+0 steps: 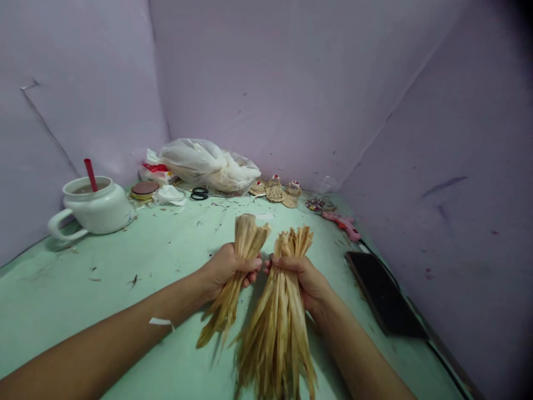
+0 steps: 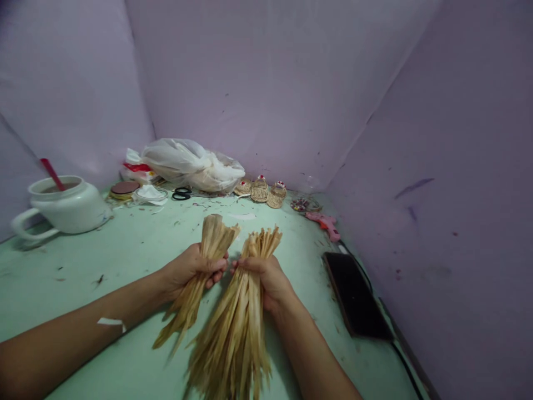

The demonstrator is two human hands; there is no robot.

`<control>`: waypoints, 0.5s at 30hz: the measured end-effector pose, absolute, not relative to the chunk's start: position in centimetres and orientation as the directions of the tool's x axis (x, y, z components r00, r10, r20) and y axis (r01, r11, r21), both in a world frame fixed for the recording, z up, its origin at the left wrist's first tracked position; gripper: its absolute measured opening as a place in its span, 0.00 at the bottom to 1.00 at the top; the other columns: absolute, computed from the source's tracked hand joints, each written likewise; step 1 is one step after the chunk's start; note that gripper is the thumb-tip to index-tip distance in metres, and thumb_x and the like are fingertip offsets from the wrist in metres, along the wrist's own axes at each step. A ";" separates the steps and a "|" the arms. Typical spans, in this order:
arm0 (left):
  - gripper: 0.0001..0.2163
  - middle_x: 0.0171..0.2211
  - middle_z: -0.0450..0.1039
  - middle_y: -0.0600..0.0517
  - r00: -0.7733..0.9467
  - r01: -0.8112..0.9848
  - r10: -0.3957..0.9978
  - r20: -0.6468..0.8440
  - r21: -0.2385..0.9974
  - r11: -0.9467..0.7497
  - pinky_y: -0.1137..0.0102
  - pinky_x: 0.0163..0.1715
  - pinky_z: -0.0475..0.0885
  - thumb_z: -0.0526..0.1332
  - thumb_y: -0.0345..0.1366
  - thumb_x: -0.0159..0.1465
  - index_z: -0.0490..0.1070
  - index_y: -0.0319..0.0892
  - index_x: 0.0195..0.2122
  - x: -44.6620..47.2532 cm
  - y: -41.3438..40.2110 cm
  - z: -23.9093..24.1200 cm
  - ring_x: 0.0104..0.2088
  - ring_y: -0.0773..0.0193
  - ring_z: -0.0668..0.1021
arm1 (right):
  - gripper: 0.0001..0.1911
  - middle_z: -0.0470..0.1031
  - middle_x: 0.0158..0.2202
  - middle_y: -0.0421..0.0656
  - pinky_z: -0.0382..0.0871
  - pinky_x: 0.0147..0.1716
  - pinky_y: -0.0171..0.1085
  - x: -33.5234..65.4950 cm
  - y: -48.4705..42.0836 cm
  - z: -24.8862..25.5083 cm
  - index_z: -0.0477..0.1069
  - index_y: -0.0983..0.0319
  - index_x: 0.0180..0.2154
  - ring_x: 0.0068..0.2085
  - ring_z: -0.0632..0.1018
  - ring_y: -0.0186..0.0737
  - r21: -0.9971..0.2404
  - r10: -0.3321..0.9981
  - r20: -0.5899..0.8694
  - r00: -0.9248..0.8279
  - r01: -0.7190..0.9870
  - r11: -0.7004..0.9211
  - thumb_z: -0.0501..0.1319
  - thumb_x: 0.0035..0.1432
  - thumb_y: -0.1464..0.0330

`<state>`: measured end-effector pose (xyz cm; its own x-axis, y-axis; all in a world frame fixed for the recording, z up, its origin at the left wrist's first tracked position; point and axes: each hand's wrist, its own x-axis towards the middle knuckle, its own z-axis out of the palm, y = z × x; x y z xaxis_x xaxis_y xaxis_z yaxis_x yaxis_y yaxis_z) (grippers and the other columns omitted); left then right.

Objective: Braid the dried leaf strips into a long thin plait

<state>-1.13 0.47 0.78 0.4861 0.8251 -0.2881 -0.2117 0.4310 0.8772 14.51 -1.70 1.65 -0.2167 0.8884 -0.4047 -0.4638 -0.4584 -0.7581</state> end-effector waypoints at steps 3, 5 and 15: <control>0.09 0.23 0.68 0.51 0.474 -0.279 0.813 -0.339 0.818 0.504 0.77 0.18 0.67 0.63 0.32 0.50 0.68 0.33 0.31 -1.2 0.9 0.9 0.19 0.72 0.70 | 0.08 0.73 0.21 0.43 0.69 0.27 0.36 14.8 -1.3 1.4 0.71 0.67 0.25 0.23 0.74 0.36 -0.735 0.886 -0.449 -0.117 -0.516 -0.440 0.61 0.34 0.76; 0.08 0.24 0.69 0.49 0.468 -0.283 0.799 -0.378 0.792 0.541 0.76 0.19 0.68 0.60 0.32 0.52 0.69 0.31 0.31 -1.0 0.9 1.0 0.20 0.71 0.71 | 0.07 0.71 0.19 0.41 0.68 0.25 0.35 14.7 -1.4 1.1 0.71 0.67 0.25 0.21 0.72 0.35 -0.765 0.903 -0.420 -0.092 -0.499 -0.407 0.62 0.35 0.75; 0.14 0.19 0.68 0.51 0.446 -0.207 0.821 -0.357 0.851 0.482 0.73 0.19 0.67 0.67 0.35 0.42 0.67 0.33 0.28 0.0 -0.7 0.7 0.18 0.69 0.70 | 0.10 0.64 0.13 0.38 0.64 0.19 0.38 13.3 -2.1 0.9 0.64 0.63 0.16 0.16 0.68 0.36 -0.907 0.958 -0.285 -0.035 -0.313 -0.282 0.65 0.37 0.69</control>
<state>0.04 -0.66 0.72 0.4464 0.8207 -0.3567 -0.2069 0.4825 0.8511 13.29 -2.09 0.85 -0.0347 0.9578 -0.2854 -0.3131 -0.2816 -0.9070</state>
